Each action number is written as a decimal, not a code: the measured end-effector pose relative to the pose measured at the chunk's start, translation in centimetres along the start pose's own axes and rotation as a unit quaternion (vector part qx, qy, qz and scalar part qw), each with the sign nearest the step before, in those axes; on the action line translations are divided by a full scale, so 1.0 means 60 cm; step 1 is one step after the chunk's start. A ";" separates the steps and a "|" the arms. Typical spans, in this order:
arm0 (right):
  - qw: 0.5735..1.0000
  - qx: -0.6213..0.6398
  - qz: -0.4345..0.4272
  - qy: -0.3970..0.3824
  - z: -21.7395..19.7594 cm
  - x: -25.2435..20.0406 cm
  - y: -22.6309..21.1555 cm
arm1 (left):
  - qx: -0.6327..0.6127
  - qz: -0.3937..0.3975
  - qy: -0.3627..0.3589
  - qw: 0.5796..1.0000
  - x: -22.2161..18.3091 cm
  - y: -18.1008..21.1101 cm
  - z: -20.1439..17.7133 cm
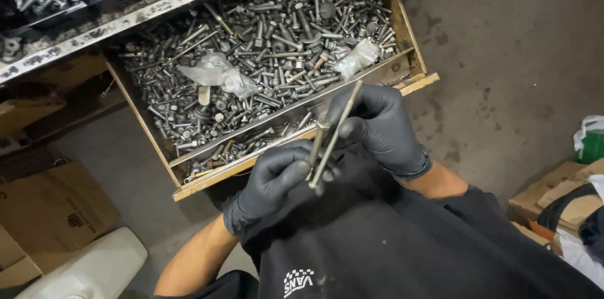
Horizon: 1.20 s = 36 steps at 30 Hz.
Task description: Sorting and organizing various metal bolts from a large storage bin into a smaller tray or bag.
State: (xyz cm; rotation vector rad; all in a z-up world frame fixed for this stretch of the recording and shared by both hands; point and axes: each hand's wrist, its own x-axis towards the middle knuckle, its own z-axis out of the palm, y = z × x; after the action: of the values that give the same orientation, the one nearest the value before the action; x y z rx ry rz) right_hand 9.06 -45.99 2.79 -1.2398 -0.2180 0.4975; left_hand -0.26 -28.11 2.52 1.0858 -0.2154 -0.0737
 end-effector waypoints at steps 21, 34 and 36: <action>0.998 0.007 -0.057 -0.007 0.076 0.067 0.058 | -0.139 -0.068 0.243 0.958 -0.073 -0.006 -0.047; 0.997 0.046 -0.046 -0.035 0.100 0.069 0.057 | -0.121 -0.066 0.286 0.948 -0.078 0.001 -0.045; 0.997 0.057 -0.035 -0.039 0.099 0.071 0.063 | -0.111 -0.062 0.311 0.942 -0.076 0.011 -0.040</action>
State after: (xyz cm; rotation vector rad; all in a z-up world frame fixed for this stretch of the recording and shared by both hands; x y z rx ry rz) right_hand 9.39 -38.04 0.66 -1.0982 -0.2946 0.4908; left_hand -4.24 -24.99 1.41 0.8479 0.4231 0.1322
